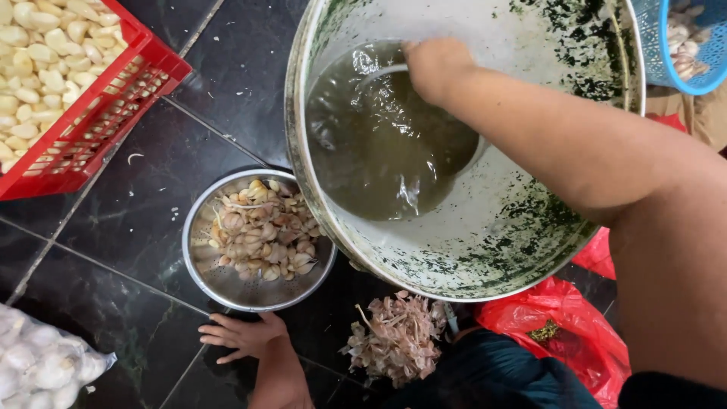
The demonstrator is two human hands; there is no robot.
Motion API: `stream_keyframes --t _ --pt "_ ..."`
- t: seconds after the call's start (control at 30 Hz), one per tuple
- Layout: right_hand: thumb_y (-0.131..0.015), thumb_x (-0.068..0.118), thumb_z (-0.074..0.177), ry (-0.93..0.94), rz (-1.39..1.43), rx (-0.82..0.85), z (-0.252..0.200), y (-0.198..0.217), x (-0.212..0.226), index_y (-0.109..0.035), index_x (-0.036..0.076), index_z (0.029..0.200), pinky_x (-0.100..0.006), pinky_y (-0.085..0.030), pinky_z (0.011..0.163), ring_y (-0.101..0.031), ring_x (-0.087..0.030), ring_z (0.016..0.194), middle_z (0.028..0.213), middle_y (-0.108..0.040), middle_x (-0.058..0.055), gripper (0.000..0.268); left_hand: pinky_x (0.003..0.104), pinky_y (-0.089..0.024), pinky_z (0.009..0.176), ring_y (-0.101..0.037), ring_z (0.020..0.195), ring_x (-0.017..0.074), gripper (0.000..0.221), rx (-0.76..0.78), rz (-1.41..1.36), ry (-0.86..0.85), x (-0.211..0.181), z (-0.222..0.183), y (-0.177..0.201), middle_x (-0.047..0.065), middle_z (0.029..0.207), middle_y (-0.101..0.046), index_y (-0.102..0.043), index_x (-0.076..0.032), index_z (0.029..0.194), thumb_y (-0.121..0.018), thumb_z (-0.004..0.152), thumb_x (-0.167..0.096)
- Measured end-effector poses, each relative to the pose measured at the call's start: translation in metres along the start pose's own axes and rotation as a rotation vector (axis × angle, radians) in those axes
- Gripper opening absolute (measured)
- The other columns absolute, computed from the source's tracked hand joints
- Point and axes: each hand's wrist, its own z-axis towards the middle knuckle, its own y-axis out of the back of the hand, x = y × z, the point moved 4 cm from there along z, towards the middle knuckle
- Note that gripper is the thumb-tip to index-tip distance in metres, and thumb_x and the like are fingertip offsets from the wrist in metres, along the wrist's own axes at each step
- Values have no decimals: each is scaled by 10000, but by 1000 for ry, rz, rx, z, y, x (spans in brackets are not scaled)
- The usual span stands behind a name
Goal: Washing peeled garlic cloves in a large bucket of water and scooping them out into a bowl using a strainer.
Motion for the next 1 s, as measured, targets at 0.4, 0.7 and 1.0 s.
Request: stream_keyframes --t 0.4,0.7,1.0 --pt "-533 0 827 172 267 298 24 -61 -21 -656 129 1313 -455 -533 921 -688 -352 966 1092 -742 -134 517 807 32 1137 123 1556 377 972 1 -27 -1 0 0 2 257 1702 27 -161 16 1642 -672 843 -202" --pt "-727 -25 812 90 335 405 16 13 -23 -644 130 1392 -461 -577 908 -714 -338 971 1203 -733 -134 606 819 14 1140 115 1560 376 975 -10 -16 1 0 0 1 245 1704 28 -149 -6 1646 -679 854 -210" --pt "-680 -83 853 186 426 352 14 41 -34 -581 74 1455 -451 -620 805 -727 -369 879 1228 -701 -214 630 805 15 1144 94 1561 380 951 -7 -34 11 -8 -2 10 262 1700 -1 -168 0 1636 -681 855 -177"
